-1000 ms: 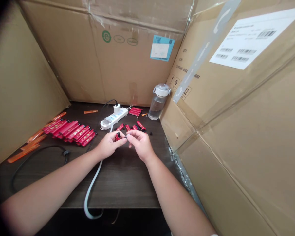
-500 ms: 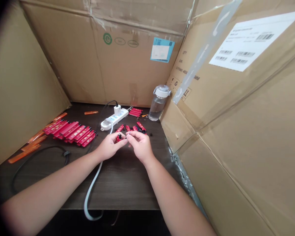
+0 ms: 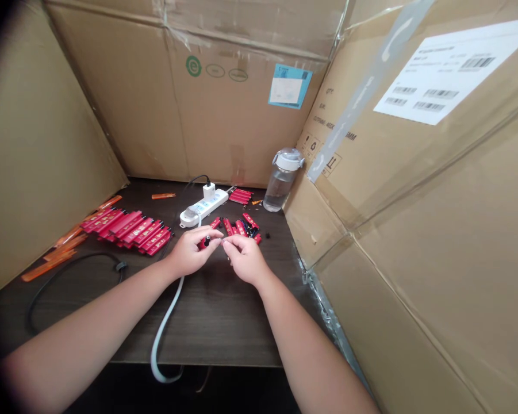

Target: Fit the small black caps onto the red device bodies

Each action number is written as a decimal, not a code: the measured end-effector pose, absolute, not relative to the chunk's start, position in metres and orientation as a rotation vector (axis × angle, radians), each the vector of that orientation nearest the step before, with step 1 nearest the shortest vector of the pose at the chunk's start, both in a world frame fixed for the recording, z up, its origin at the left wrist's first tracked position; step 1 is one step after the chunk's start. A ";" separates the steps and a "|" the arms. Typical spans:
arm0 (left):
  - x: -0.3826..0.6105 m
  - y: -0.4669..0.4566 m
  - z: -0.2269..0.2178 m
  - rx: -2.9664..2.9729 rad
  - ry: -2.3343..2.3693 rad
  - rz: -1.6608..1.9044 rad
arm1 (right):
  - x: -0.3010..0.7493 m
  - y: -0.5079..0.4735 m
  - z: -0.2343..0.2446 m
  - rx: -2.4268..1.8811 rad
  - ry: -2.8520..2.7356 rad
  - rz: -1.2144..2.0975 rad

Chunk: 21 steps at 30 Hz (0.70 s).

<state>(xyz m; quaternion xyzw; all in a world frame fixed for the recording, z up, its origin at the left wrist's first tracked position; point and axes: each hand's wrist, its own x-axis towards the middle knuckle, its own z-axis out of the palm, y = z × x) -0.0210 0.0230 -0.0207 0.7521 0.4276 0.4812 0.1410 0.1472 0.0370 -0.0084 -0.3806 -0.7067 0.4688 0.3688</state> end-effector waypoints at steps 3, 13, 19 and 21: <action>-0.024 0.024 -0.021 2.243 1.203 1.317 | 0.147 0.037 -0.009 -0.988 -1.811 1.231; -0.030 0.022 -0.019 2.421 1.220 1.202 | 0.147 0.035 -0.006 -1.010 -1.720 1.317; -0.029 0.021 -0.019 2.414 1.233 1.293 | 0.147 0.037 -0.009 -1.011 -1.606 1.373; -0.028 0.021 -0.020 2.407 1.223 1.327 | 0.147 0.038 -0.010 -0.992 -1.585 1.419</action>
